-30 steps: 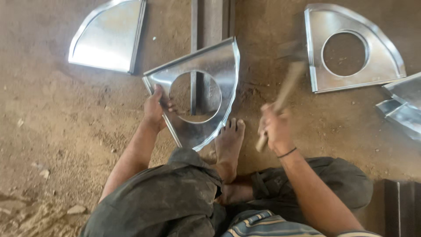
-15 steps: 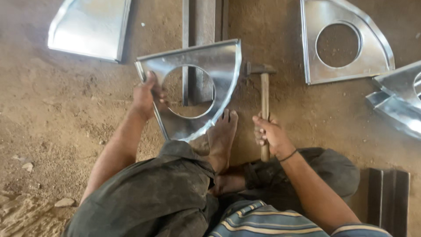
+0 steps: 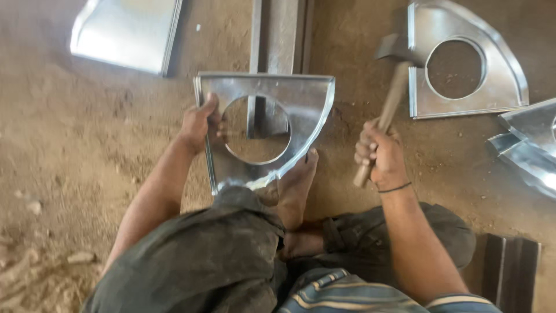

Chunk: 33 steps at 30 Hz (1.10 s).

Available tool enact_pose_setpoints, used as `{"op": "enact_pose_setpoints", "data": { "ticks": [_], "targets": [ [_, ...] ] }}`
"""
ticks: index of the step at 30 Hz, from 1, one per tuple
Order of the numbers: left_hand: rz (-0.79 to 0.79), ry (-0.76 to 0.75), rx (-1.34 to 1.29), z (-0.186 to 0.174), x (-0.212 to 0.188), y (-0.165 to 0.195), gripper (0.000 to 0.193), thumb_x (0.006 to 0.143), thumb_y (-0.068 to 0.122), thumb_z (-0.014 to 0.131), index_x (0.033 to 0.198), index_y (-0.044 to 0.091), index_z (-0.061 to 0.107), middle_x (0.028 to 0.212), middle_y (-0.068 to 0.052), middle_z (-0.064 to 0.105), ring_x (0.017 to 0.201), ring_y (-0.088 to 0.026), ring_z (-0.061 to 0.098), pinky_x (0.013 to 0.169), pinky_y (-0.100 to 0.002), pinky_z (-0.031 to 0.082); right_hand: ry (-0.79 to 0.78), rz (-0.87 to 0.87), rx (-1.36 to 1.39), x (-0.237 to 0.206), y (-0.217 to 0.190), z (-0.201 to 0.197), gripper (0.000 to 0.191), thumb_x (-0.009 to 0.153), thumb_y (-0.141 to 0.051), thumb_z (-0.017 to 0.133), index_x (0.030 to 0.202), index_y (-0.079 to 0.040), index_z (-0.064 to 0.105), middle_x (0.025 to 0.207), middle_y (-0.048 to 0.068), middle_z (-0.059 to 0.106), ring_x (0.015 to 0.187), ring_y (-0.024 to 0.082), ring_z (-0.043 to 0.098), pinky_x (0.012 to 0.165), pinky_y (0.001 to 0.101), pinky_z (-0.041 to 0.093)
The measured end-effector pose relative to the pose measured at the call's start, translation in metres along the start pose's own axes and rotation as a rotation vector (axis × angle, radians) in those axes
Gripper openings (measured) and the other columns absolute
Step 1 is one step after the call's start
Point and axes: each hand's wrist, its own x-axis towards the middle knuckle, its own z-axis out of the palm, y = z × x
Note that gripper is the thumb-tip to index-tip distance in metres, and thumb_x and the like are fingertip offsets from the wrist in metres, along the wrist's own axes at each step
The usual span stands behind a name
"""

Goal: The person sits on the ground and hammers the folded edges of triangular sheet-metal panels with a cutout hole against a steel angle bar, bending and flattening the edges. They reposition each panel, work along its edge, and set finished panels aside with other completed pieces.

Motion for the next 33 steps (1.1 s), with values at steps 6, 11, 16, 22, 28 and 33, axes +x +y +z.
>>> {"op": "enact_pose_setpoints", "data": {
  "ticks": [6, 11, 16, 22, 28, 33],
  "targets": [
    [-0.051, 0.043, -0.006, -0.007, -0.003, 0.0, 0.055, 0.101, 0.057, 0.056, 0.087, 0.005, 0.059, 0.064, -0.002, 0.047, 0.049, -0.017, 0.047, 0.054, -0.044, 0.052, -0.009, 0.25, -0.189, -0.007, 0.012, -0.006, 0.018, 0.095, -0.018, 0.066, 0.089, -0.018, 0.049, 0.061, -0.008, 0.04, 0.045, 0.004, 0.036, 0.036, 0.0242, 0.03],
    [-0.049, 0.11, -0.044, -0.01, -0.001, -0.002, 0.05, 0.099, 0.056, 0.058, 0.083, 0.009, 0.057, 0.063, -0.003, 0.049, 0.051, -0.019, 0.05, 0.056, -0.046, 0.052, 0.135, -0.091, 0.062, -0.019, 0.027, 0.003, 0.02, 0.104, -0.025, 0.064, 0.093, -0.017, 0.05, 0.065, -0.007, 0.041, 0.048, 0.005, 0.039, 0.04, 0.0237, 0.032],
    [-0.029, 0.106, -0.144, -0.015, -0.001, 0.0, 0.048, 0.1, 0.055, 0.06, 0.08, 0.012, 0.054, 0.065, -0.003, 0.053, 0.052, -0.018, 0.051, 0.054, -0.042, 0.048, 0.174, 0.047, -0.22, -0.025, 0.041, 0.022, 0.022, 0.099, -0.022, 0.065, 0.091, -0.017, 0.046, 0.061, -0.006, 0.044, 0.045, 0.008, 0.041, 0.037, 0.0274, 0.036],
    [0.058, 0.194, -0.136, -0.012, -0.011, 0.0, 0.04, 0.101, 0.048, 0.059, 0.082, 0.013, 0.057, 0.062, -0.002, 0.049, 0.05, -0.018, 0.049, 0.049, -0.037, 0.043, 0.228, -0.158, -0.073, -0.023, 0.031, 0.031, 0.026, 0.102, -0.023, 0.067, 0.096, -0.015, 0.043, 0.065, -0.004, 0.044, 0.048, 0.007, 0.043, 0.038, 0.027, 0.036],
    [0.08, 0.125, -0.188, 0.003, -0.004, -0.005, 0.035, 0.102, 0.044, 0.063, 0.087, 0.013, 0.057, 0.066, -0.002, 0.051, 0.054, -0.017, 0.052, 0.05, -0.033, 0.042, 0.162, 0.067, -0.181, -0.031, 0.044, 0.037, 0.02, 0.099, -0.021, 0.065, 0.095, -0.016, 0.046, 0.062, -0.004, 0.043, 0.045, 0.007, 0.04, 0.037, 0.0258, 0.035],
    [0.06, 0.175, -0.143, -0.001, -0.003, -0.007, 0.038, 0.096, 0.049, 0.062, 0.085, 0.013, 0.057, 0.064, -0.006, 0.052, 0.05, -0.021, 0.053, 0.046, -0.038, 0.046, 0.213, -0.023, -0.028, -0.039, 0.06, 0.035, 0.021, 0.098, -0.023, 0.065, 0.097, -0.016, 0.045, 0.063, -0.005, 0.04, 0.045, 0.006, 0.038, 0.038, 0.0253, 0.033]
  ]
}}
